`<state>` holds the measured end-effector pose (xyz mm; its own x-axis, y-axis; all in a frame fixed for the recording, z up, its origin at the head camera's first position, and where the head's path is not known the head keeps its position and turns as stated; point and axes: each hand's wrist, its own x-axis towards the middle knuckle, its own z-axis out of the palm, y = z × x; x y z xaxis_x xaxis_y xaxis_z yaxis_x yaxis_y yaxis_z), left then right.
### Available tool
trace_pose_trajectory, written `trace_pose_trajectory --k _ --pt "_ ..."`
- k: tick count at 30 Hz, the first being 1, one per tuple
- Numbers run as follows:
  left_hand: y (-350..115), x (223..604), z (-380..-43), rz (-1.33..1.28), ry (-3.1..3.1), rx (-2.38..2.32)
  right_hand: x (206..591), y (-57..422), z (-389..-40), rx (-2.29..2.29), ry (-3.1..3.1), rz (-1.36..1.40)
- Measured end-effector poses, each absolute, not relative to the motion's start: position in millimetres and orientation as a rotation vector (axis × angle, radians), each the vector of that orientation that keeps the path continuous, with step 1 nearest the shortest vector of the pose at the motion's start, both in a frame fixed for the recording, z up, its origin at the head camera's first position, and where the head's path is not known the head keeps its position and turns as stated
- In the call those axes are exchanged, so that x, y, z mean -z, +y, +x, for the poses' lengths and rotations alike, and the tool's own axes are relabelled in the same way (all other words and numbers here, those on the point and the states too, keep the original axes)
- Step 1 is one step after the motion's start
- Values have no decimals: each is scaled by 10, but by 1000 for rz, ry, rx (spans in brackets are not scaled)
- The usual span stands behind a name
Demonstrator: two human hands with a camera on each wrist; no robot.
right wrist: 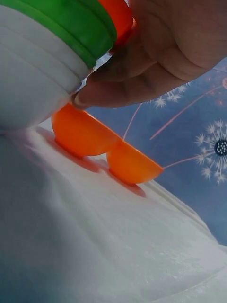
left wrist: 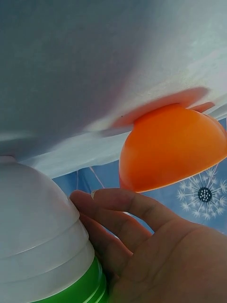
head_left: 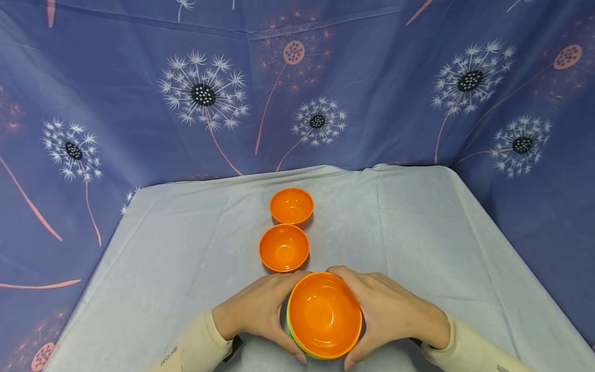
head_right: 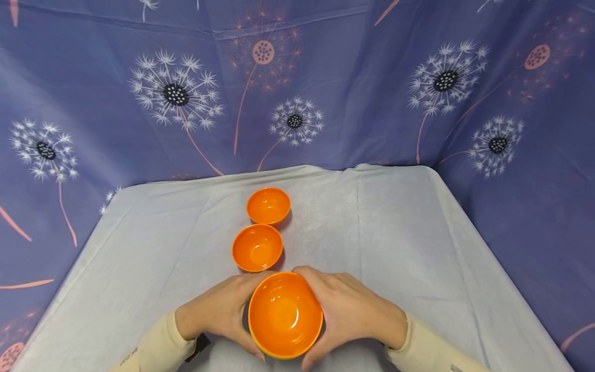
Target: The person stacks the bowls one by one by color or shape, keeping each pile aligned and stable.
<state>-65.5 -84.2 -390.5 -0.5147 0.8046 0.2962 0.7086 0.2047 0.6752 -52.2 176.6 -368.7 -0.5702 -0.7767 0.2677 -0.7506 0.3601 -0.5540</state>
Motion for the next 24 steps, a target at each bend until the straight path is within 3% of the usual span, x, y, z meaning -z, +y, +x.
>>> trace_pose_trajectory --k 14,24 --pt "-859 3871 -653 1554 2443 -1119 3743 1770 -520 1015 2542 -1288" --pt "-1059 3607 -819 1625 2719 -1063 3763 1774 -504 931 2636 -1292"
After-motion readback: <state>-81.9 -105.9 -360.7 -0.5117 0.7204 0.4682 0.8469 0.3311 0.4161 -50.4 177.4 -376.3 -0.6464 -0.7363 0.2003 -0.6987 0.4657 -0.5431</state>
